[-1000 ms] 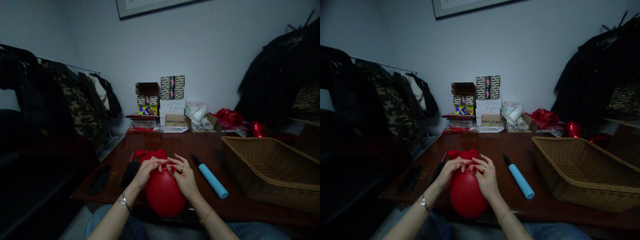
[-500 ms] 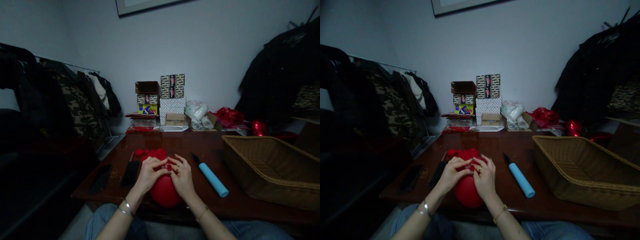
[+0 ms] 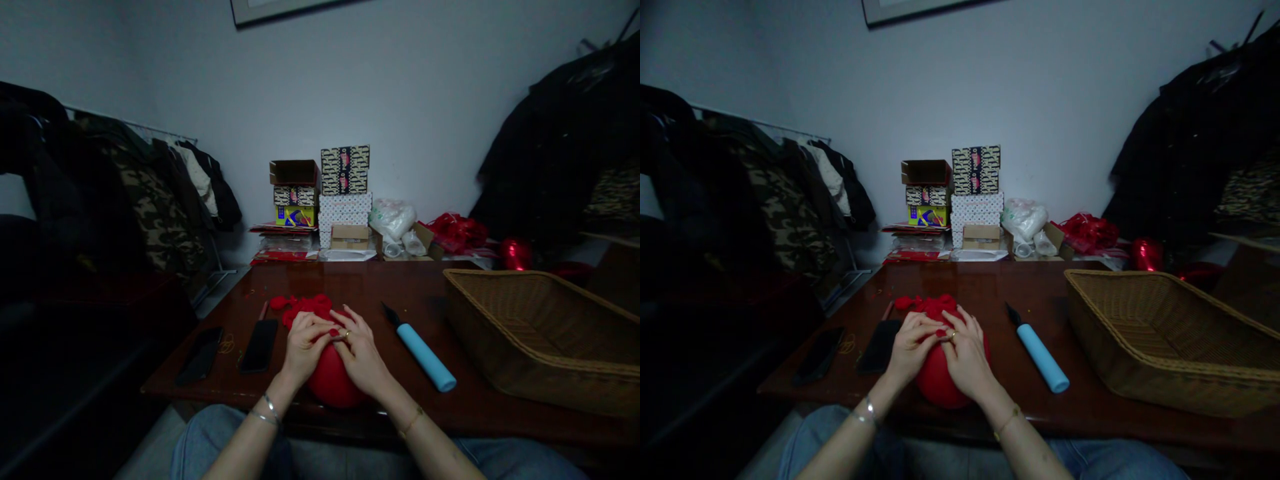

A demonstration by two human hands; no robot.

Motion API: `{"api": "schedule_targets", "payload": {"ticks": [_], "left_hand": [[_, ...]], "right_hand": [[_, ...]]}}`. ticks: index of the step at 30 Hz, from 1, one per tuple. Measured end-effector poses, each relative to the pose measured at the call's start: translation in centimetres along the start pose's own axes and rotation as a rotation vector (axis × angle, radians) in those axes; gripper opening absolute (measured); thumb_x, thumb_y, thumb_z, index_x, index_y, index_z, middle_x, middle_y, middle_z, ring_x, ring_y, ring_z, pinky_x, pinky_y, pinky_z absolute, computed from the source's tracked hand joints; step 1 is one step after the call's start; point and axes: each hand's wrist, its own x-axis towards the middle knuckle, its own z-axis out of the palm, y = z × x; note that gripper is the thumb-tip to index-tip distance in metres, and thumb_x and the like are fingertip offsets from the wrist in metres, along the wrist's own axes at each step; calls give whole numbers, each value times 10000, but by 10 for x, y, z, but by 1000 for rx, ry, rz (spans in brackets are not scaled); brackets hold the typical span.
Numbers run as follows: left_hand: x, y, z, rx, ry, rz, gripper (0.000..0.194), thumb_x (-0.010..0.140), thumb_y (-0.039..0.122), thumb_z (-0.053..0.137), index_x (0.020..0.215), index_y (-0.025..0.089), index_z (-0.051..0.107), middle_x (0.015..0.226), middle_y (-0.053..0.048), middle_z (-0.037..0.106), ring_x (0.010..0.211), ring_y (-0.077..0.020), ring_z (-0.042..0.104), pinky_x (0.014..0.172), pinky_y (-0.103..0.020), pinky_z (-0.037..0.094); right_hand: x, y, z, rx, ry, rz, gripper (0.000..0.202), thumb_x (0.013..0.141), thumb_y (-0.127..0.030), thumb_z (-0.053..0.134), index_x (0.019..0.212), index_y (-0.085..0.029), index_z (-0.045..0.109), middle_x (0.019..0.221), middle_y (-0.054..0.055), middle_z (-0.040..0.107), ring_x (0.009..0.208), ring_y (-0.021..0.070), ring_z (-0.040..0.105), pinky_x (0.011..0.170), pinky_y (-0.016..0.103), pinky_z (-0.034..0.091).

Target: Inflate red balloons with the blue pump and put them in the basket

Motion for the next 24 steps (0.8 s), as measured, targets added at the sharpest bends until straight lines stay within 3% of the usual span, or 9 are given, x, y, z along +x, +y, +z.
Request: {"api": "schedule_targets", "payload": {"ticks": [3,7,14,18,24], "left_hand": [[0,-2,-2,71,-26,-25,147,852,252,565,867,218,707,738,-34,594,785,-181,500,747,-345,405],[2,-2,-6,94,-143,-44,197,885,247,507,937,227,696,749,-34,563,794,-177,480,760,-334,381],[5,3,-7,9,-324,-26,256,906,245,463,1056,268,669,826,-35,558,833,-175,479,815,-332,362],[6,7,-8,-67,-392,-49,267,910,259,454,1078,275,660,905,-44,577,887,-182,480,826,-327,365],[6,4,-5,-130,-365,-68,259,907,273,464,1031,275,691,793,-29,521,803,-167,470,769,-307,369]], "right_hand": [[-1,11,-5,224,-32,78,377,792,-199,531,1151,-280,613,1315,23,531,1305,206,344,1078,462,256],[1,20,-14,263,39,129,348,844,-294,509,1178,-246,596,1271,77,561,1238,210,433,1063,462,277],[13,20,-26,339,-128,3,316,842,-348,548,1150,-318,615,1242,29,589,1215,204,455,1055,445,297],[18,21,-27,376,-177,-51,227,831,-377,568,1019,-322,683,1167,17,636,1183,212,482,1035,442,323],[14,18,-16,409,-39,-45,184,838,-382,563,915,-299,708,993,27,692,1091,206,534,993,419,362]]}}
